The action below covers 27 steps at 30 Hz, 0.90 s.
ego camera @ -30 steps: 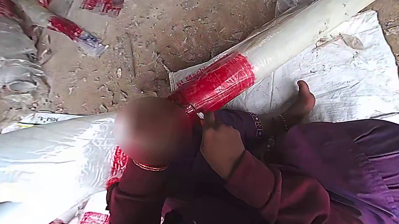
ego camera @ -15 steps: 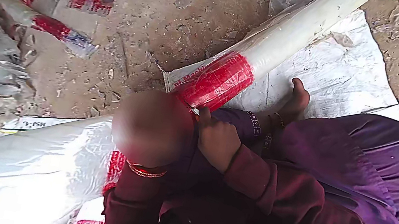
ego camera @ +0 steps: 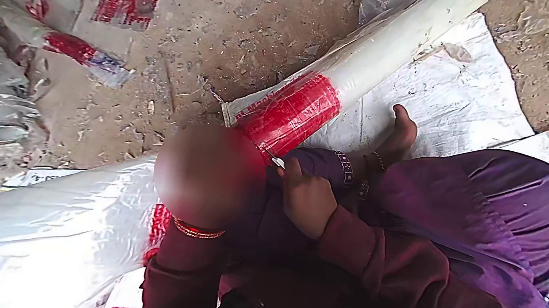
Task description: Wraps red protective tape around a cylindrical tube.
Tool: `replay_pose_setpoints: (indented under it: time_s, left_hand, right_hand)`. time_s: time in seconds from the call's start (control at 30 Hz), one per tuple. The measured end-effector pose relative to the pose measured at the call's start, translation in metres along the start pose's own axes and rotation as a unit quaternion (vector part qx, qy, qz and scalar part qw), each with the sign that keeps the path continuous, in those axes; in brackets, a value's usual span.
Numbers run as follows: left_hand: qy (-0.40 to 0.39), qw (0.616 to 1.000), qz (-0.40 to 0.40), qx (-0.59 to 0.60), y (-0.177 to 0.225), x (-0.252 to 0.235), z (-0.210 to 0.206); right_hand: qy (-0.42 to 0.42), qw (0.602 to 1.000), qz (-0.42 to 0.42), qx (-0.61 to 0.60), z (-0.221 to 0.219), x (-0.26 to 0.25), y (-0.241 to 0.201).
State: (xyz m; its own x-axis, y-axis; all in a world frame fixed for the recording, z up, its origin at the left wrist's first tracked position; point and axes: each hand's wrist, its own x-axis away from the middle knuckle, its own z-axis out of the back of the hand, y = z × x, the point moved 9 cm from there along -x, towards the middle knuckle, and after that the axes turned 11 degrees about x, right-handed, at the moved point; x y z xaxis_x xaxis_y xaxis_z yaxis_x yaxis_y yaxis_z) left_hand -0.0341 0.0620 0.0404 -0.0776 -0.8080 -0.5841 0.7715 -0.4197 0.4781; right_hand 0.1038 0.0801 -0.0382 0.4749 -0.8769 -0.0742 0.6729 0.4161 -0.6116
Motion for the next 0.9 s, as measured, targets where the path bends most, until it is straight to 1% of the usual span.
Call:
replay_pose_setpoints:
  time_s: [0.03,0.13,0.17,0.27,0.4,0.5,0.57,0.6,0.63,0.7,0.73,0.77,0.9]
  left_hand:
    - [0.0,1.0,-0.001,0.0,0.001,0.001,0.0]
    - [0.001,1.0,-0.002,0.002,0.0,-0.001,0.0]
    - [0.0,1.0,0.0,0.005,0.0,-0.001,0.0]
    - [-0.001,1.0,0.003,0.011,-0.002,0.0,-0.001]
    - [0.002,1.0,-0.004,0.014,-0.001,0.001,-0.003]
    - [0.006,1.0,-0.008,0.002,0.002,0.0,-0.003]
    - [0.007,1.0,-0.009,-0.007,0.004,0.0,-0.004]
    - [0.008,1.0,-0.01,-0.01,0.006,0.001,-0.004]
    - [0.007,1.0,-0.012,-0.014,0.008,0.001,-0.005]
    - [0.007,1.0,-0.015,-0.025,0.01,0.0,-0.006]
    - [0.007,0.999,-0.016,-0.029,0.011,-0.001,-0.006]
    - [0.007,0.999,-0.017,-0.031,0.011,-0.001,-0.006]
    - [0.013,0.999,-0.012,-0.034,0.008,0.0,-0.005]
  right_hand:
    - [-0.019,1.0,0.003,-0.001,0.0,-0.007,-0.004]
    - [-0.153,0.988,-0.022,0.002,-0.011,-0.021,-0.01]
    - [-0.175,0.984,-0.027,0.004,-0.016,-0.022,-0.01]
    - [-0.161,0.986,-0.027,0.009,-0.021,-0.019,-0.009]
    - [-0.193,0.98,-0.04,0.02,-0.018,-0.01,-0.003]
    - [-0.205,0.978,-0.045,0.01,-0.005,-0.006,0.001]
    - [-0.118,0.993,-0.017,0.009,0.008,-0.009,-0.002]
    - [-0.105,0.994,-0.01,0.011,0.009,-0.011,-0.005]
    - [-0.117,0.993,-0.011,0.012,0.007,-0.013,-0.006]
    - [-0.181,0.983,-0.025,0.015,-0.006,-0.015,-0.007]
    - [-0.2,0.979,-0.032,0.012,-0.012,-0.014,-0.007]
    - [-0.197,0.98,-0.034,0.011,-0.017,-0.013,-0.007]
    - [-0.108,0.994,-0.024,0.024,-0.025,-0.011,-0.008]
